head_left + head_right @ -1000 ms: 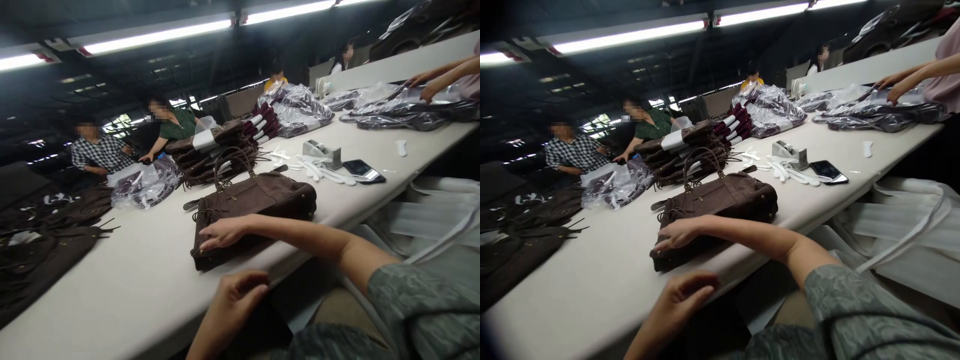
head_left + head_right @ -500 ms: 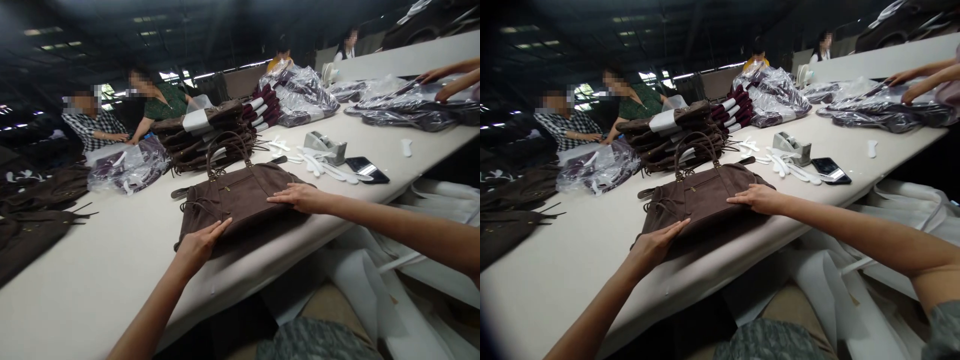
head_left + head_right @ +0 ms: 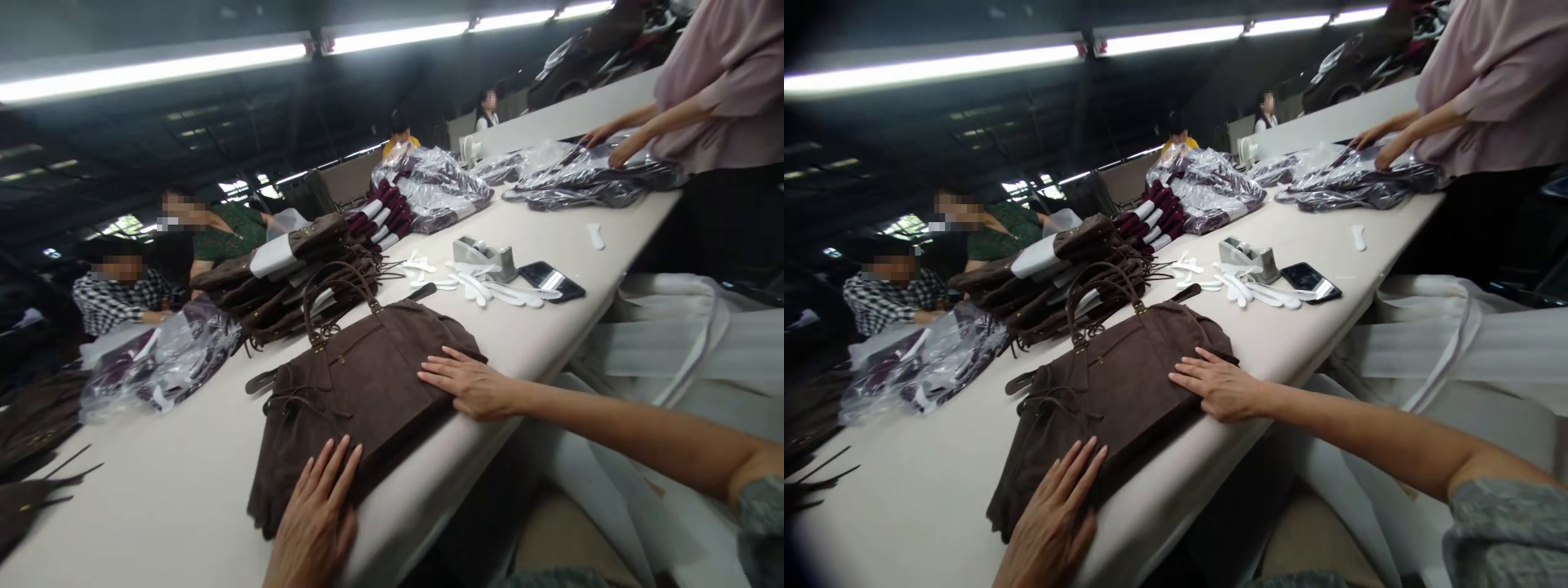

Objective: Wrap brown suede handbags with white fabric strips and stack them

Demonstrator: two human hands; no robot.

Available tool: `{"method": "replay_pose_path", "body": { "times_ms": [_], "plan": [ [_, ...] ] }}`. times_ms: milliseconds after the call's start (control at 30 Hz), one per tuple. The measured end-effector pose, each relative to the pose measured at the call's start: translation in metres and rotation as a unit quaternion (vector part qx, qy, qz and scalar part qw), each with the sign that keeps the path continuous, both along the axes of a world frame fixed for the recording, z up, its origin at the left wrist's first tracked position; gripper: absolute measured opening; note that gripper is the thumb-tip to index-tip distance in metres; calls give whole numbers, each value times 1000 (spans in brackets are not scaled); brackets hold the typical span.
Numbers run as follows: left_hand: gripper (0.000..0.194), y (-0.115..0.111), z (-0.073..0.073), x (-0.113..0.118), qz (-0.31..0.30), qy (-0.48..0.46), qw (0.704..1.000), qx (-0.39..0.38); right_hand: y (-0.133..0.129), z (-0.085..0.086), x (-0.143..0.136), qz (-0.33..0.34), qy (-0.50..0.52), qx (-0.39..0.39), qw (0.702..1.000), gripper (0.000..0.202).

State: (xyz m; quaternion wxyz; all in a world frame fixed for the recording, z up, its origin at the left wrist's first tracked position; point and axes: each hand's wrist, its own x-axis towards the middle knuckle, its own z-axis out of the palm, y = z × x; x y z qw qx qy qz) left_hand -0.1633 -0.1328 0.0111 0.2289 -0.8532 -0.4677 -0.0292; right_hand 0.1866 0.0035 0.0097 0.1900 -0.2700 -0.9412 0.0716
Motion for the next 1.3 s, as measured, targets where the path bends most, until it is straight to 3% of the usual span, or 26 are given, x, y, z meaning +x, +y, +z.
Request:
{"method": "replay_pose_path", "body": {
  "times_ms": [133, 267, 433, 567, 667, 733, 800, 900, 1000, 1100, 1167, 1300],
  "plan": [
    [86, 16, -7, 14, 32, 34, 999, -3, -9, -2, 0, -3, 29, -49, 998, 81],
    [85, 30, -9, 37, 67, 68, 995, 17, -14, -13, -5, -52, 58, -24, 997, 54],
    [83, 34, -16, 44, 35, 85, 995, 48, -17, -12, -13, -210, 108, 120, 964, 36],
    [87, 41, -32, 25, -3, 67, 997, 45, -15, -12, -13, -341, 162, 80, 923, 30],
    [69, 45, -34, 12, -85, 16, 996, 27, -13, -18, -10, -375, 201, 74, 902, 50],
    [50, 45, -27, 13, -109, -51, 993, 6, -8, -14, -11, -396, 171, 79, 899, 46],
    [33, 46, -17, 24, -66, -140, 988, -26, 0, -1, -15, -416, 96, 65, 902, 30],
    [24, 51, -2, 48, 16, -267, 955, -127, 19, 27, -30, -448, -6, 3, 894, 40],
    [22, 61, 5, 65, 34, -370, 900, -228, 44, 46, -50, -476, -27, -69, 876, 41],
    [17, 67, 1, 68, 32, -431, 869, -242, 68, 50, -64, -484, -15, -130, 865, 25],
    [14, 65, -4, 68, 21, -436, 872, -222, 78, 48, -67, -488, 12, -164, 857, 18],
    [21, 55, -9, 70, 7, -401, 899, -177, 84, 43, -53, -480, 116, -202, 846, 23]
  ]
}}
